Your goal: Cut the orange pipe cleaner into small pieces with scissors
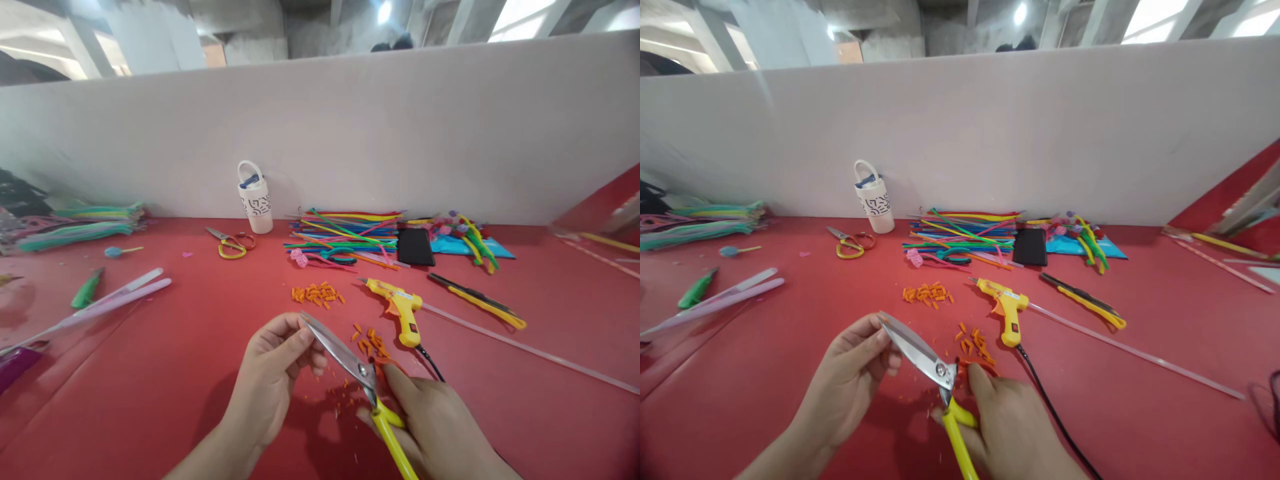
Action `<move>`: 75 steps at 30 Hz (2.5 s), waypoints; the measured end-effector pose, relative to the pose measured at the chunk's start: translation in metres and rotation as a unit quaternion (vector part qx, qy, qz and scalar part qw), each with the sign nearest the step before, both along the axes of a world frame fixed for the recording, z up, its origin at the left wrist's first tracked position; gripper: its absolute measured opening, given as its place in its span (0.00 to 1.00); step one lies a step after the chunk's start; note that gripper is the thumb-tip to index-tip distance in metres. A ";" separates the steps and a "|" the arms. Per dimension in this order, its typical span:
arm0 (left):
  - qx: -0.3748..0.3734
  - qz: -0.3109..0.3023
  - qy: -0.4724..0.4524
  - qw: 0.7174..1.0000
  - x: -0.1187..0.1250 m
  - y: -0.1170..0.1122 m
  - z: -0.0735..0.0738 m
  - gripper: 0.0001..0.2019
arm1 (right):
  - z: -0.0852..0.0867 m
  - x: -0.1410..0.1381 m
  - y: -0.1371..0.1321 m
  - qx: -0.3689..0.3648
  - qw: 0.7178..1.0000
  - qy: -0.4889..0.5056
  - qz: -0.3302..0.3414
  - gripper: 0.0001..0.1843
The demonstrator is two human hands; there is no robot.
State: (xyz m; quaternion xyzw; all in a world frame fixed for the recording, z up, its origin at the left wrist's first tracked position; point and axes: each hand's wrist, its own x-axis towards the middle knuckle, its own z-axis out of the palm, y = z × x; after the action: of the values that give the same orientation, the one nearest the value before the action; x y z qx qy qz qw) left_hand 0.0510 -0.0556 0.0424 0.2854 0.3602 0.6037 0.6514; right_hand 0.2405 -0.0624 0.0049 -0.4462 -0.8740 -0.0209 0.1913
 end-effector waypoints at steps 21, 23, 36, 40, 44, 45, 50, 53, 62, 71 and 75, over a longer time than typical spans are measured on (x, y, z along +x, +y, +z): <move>-0.050 -0.102 0.002 0.994 0.005 0.002 -0.011 0.02 | 0.010 -0.006 0.007 -0.273 0.930 0.232 -0.080 0.13; -0.072 -0.162 -0.005 0.984 0.011 0.000 -0.016 0.02 | 0.014 -0.009 0.006 -0.376 0.861 0.337 -0.062 0.11; -0.097 -0.240 0.126 0.958 0.025 -0.008 -0.023 0.05 | 0.026 -0.015 0.000 -0.491 0.764 0.415 -0.050 0.09; -0.068 -0.191 0.228 0.952 0.028 -0.008 -0.027 0.04 | 0.026 -0.016 0.000 -0.444 0.814 0.368 -0.072 0.06; -0.055 -0.178 0.223 0.957 0.026 -0.007 -0.027 0.05 | 0.030 -0.012 0.002 -0.401 0.848 0.339 -0.074 0.07; -0.051 -0.167 0.211 0.962 0.024 -0.006 -0.025 0.06 | 0.031 -0.010 0.003 -0.380 0.860 0.332 -0.078 0.07; -0.038 -0.088 0.121 0.988 0.010 0.000 -0.013 0.04 | 0.031 -0.004 0.007 -0.302 0.912 0.262 -0.088 0.16; -0.029 -0.057 0.063 0.996 0.003 0.004 -0.013 0.05 | 0.026 -0.004 0.005 -0.285 0.937 0.187 -0.075 0.17; -0.023 0.005 0.019 1.000 0.001 0.004 -0.007 0.05 | 0.010 -0.002 0.004 -0.209 0.974 0.032 -0.078 0.16; 0.026 0.013 0.149 0.988 0.005 0.001 -0.007 0.05 | 0.008 -0.002 0.001 -0.086 0.996 -0.001 -0.039 0.16; 0.059 0.033 0.261 0.963 0.003 -0.003 -0.004 0.06 | 0.011 -0.001 0.001 -0.064 0.998 -0.009 -0.027 0.17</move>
State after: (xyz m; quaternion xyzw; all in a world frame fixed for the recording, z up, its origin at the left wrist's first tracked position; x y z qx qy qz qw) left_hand 0.0540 -0.0581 0.0382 0.4587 0.4905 0.5499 0.4967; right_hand 0.2395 -0.0612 0.0158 -0.4805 -0.8631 0.0261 0.1533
